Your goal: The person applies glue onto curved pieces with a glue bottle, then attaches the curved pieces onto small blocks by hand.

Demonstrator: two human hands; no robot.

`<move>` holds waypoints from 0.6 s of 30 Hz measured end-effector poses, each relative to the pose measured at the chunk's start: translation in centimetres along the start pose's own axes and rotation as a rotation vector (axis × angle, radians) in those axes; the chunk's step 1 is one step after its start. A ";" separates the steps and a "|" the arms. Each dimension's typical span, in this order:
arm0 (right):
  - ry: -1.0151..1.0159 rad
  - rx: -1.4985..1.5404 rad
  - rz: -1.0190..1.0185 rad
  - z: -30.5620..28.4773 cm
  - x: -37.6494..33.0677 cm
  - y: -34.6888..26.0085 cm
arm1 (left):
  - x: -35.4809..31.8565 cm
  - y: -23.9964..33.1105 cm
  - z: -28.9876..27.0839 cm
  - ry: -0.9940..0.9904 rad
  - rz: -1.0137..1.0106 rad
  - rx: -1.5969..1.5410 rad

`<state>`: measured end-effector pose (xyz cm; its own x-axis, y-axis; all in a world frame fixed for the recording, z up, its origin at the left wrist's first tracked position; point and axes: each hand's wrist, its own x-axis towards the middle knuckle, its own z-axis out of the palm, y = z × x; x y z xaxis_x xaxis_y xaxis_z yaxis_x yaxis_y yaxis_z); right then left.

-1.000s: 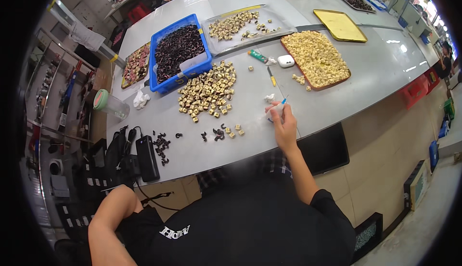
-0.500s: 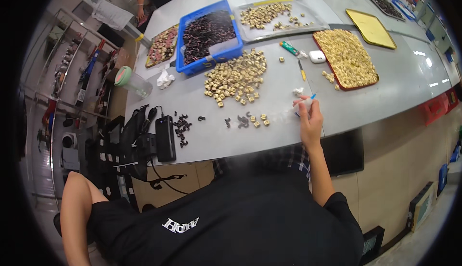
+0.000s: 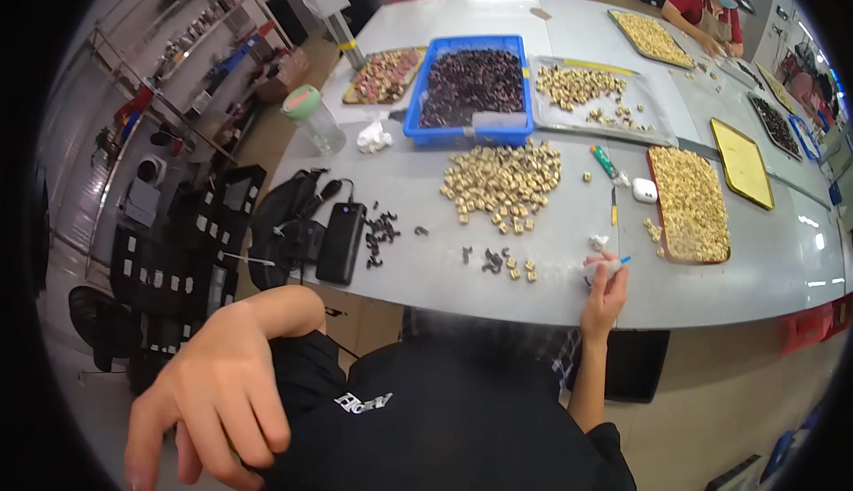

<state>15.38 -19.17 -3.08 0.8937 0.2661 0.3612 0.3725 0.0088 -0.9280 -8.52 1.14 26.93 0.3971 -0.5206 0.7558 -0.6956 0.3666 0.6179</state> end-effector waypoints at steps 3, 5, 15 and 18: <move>-0.061 -0.054 -0.037 0.3 0.6 0.1 | 0.6 -0.8 1.0 0.106 0.062 -0.077; 0.021 0.004 0.024 0.3 0.0 1.2 | 0.4 -1.4 0.1 0.132 -0.018 -0.156; -0.044 0.006 0.140 0.3 0.0 0.3 | 0.3 -1.3 -0.3 0.224 -0.135 -0.269; -0.047 -0.021 0.104 -0.2 0.0 1.2 | 0.2 -1.9 -0.9 0.301 -0.213 -0.480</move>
<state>15.86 -19.33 -4.16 0.9151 0.3095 0.2583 0.2844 -0.0413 -0.9578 -6.59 1.06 26.07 0.6985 -0.4058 0.5894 -0.2622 0.6212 0.7385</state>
